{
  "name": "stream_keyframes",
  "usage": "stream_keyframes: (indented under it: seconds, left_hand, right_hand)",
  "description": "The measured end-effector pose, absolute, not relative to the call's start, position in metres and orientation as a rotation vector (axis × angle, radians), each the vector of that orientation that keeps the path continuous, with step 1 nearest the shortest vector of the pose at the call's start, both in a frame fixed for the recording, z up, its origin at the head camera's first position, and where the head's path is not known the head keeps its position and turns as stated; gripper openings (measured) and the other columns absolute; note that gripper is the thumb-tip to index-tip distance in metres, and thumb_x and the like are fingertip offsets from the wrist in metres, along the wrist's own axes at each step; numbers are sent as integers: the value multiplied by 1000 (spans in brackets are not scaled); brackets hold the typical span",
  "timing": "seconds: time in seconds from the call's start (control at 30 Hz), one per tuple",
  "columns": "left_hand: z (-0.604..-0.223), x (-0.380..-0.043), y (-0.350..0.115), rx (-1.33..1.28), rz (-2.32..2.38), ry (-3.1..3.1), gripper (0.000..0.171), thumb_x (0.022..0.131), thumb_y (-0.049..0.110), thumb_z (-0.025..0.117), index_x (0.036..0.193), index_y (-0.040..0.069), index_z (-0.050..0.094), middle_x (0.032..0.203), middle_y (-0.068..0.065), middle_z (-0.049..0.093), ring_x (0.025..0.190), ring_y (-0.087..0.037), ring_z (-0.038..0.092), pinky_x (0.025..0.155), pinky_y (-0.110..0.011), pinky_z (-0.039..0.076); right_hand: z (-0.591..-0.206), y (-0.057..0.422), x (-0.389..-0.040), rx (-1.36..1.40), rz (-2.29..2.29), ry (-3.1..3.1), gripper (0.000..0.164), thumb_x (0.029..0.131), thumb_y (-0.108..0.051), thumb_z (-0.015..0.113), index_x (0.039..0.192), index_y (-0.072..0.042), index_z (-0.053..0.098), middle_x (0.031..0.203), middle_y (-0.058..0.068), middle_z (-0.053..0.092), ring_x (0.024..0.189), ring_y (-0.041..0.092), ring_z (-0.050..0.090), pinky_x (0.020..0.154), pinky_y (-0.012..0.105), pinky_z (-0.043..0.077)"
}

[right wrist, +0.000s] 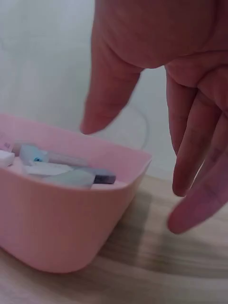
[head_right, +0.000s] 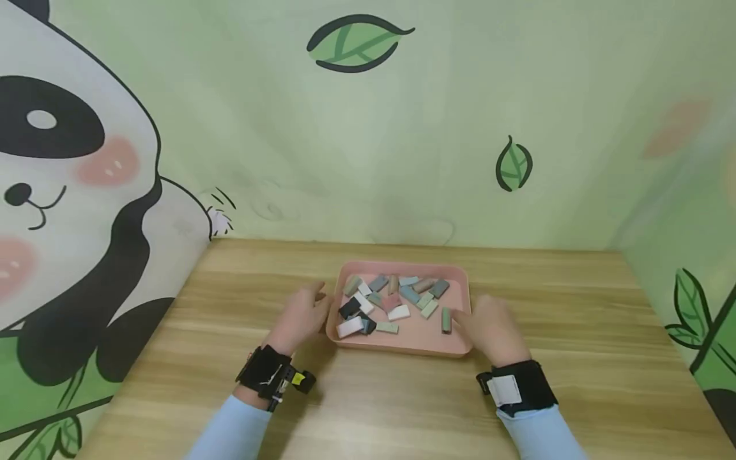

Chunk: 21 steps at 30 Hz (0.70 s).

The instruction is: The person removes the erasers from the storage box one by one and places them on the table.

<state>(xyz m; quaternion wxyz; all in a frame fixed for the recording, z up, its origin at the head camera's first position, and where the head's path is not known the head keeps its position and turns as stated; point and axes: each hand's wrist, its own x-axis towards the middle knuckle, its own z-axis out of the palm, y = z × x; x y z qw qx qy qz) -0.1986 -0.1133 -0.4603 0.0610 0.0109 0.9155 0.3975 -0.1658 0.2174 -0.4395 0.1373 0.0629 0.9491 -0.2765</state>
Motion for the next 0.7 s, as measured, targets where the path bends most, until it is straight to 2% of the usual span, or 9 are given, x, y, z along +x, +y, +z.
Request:
stream_keyframes:
  seconds: [0.03,0.1,0.17,0.23,0.33,0.43,0.57,0.7]
  left_hand:
    - [-463,-199,-112,25,1224,2748,47,95,28,45,132,-2,45,109,-17,65,81,-19,63,57,-29,48]
    - [-467,-200,-109,19,1253,2703,38,95,26,45,120,-2,55,94,-15,67,68,-19,63,52,-30,47]
    - [-470,-201,-107,24,1259,2684,31,95,24,45,106,0,61,81,-13,67,56,-18,59,46,-30,45]
    - [-473,-202,-106,23,1233,2693,28,96,23,45,95,3,64,77,-11,67,52,-15,55,45,-28,43]
    - [-474,-203,-104,16,1227,2686,21,92,15,50,96,2,66,81,-11,67,54,-15,55,46,-28,44]
    - [-474,-203,-103,3,1209,2689,19,84,4,55,99,1,66,86,-13,67,57,-16,55,48,-28,45]
    - [-472,-203,-101,-4,1199,2705,27,77,-3,55,100,0,66,91,-15,66,59,-17,55,48,-28,45]
    - [-469,-203,-100,-6,1219,2690,29,78,-2,54,104,0,66,95,-15,66,59,-17,55,48,-27,44]
  right_hand:
    - [-441,216,-167,195,-807,2742,53,87,-46,56,102,5,51,72,11,45,58,18,48,48,27,35]
    - [-444,214,-168,204,-832,2741,43,88,-39,56,96,3,53,70,10,45,57,19,48,49,27,35]
    - [-446,213,-170,201,-846,2748,38,89,-33,56,99,4,56,70,9,48,58,18,49,49,26,36]
    - [-448,212,-172,195,-854,2756,36,90,-27,56,106,5,58,76,12,54,60,18,51,50,26,37]
    - [-450,211,-175,204,-862,2753,38,90,-18,54,118,7,55,90,18,58,65,20,54,51,26,40]
    - [-451,211,-177,221,-865,2753,35,90,-11,51,118,8,55,97,20,58,69,21,56,52,26,43]
    - [-452,211,-179,218,-857,2792,28,88,-7,50,109,7,60,88,18,60,65,21,56,50,26,43]
    - [-452,211,-181,232,-865,2804,23,87,-6,49,102,6,63,80,15,59,61,20,56,48,27,43]
